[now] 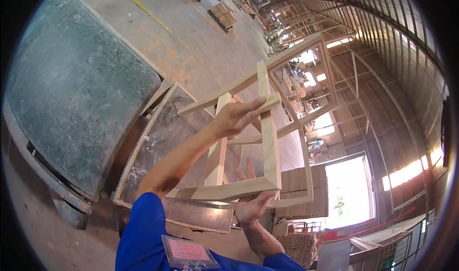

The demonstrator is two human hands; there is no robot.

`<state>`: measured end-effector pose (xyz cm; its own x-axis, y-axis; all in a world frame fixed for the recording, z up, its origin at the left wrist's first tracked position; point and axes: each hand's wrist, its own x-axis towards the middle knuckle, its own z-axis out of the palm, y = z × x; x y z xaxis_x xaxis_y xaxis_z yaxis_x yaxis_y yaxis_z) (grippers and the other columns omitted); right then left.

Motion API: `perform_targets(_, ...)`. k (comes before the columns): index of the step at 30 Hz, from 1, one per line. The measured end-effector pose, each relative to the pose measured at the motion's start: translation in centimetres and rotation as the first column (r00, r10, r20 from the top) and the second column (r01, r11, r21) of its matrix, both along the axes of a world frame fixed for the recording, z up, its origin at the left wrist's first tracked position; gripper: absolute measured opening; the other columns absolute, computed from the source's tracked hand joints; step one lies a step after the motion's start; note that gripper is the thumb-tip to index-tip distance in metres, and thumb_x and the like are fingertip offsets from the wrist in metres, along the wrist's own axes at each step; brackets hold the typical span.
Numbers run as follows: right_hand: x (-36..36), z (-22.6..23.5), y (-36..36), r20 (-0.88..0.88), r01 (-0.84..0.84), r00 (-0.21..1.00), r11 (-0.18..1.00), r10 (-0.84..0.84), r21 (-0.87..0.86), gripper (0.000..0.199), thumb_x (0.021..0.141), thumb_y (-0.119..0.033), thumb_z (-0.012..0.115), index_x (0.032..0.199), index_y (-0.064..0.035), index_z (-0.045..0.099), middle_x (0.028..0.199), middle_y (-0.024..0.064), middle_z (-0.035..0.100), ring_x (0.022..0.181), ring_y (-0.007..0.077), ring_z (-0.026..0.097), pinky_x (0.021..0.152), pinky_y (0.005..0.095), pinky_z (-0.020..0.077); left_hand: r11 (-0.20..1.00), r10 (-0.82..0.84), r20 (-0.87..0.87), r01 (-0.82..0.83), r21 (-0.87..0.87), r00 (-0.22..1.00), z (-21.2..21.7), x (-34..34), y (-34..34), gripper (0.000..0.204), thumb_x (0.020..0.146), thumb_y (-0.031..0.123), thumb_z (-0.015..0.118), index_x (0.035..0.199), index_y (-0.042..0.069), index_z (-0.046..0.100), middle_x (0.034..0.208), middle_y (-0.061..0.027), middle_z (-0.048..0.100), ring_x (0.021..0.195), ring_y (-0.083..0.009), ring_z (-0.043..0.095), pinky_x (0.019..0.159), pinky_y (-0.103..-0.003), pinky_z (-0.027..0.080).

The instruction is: The person sands the wooden frame of a chair using a sanding block. They repeatedly rub the block along the legs and crossbars of the chair frame, rotating the chair to access different surfaces.

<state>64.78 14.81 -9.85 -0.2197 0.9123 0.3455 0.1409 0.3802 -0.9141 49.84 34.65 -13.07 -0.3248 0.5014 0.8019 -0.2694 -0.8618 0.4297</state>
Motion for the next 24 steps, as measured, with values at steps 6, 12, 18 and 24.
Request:
perform_targets(6, 1.8, -0.4, -1.3, 0.044, 0.125, 0.991, 0.991, -0.127, 0.050, 0.082, 0.099, -0.070, 0.024, 0.161, -0.0189, 0.006, 0.165, 0.0130, 0.018, 0.147, 0.0444, 0.029, 0.115, 0.0600, 0.0340, 0.996, -0.083, -0.114, 0.087, 0.031, 0.990, -2.7, 5.5, -6.1, 0.048, 0.094, 0.017, 0.066, 0.141, 0.016, 0.058, 0.093, -0.0145, 0.074, 0.085, -0.0243, 0.074, 0.076, -0.035, 0.059)
perform_targets(12, 0.8, -2.1, 2.1, 0.009, 0.065, 0.998, 0.991, -0.067, 0.120, 0.089, 0.097, -0.073, 0.022, 0.162, -0.0159, 0.000, 0.167, 0.0122, 0.014, 0.148, 0.0441, 0.026, 0.120, 0.0595, 0.0213, 0.939, -0.111, -0.051, 0.088, -0.334, 0.993, -0.7, 2.0, -4.6, 0.046, 0.101, 0.026, 0.058, 0.145, 0.013, 0.053, 0.084, -0.0128, 0.072, 0.076, -0.0175, 0.070, 0.069, -0.032, 0.056)
perform_targets(18, 2.1, -4.1, 2.3, -0.185, -0.014, 0.983, 1.000, 0.018, 0.022, 0.101, 0.090, -0.083, 0.009, 0.162, -0.0120, 0.004, 0.164, 0.0170, 0.024, 0.148, 0.0310, 0.028, 0.123, 0.0441, 0.0188, 0.890, -0.120, -0.278, -0.020, -0.455, 0.953, 1.6, 1.8, -21.0, 0.052, 0.099, 0.018, 0.058, 0.149, 0.009, 0.046, 0.102, -0.0188, 0.068, 0.087, -0.0346, 0.069, 0.078, -0.036, 0.056)
perform_targets(24, -0.9, -2.0, 2.5, -0.106, -0.074, 0.991, 0.992, 0.085, 0.106, 0.081, 0.098, -0.072, 0.018, 0.162, -0.0238, 0.006, 0.168, 0.0037, 0.012, 0.146, 0.0451, 0.030, 0.119, 0.0547, 0.0292, 0.759, -0.083, 0.014, 0.073, -0.647, 0.996, -5.0, 4.1, -25.4, 0.050, 0.101, 0.014, 0.052, 0.150, 0.009, 0.044, 0.119, -0.0222, 0.065, 0.097, -0.0361, 0.068, 0.082, -0.037, 0.055)
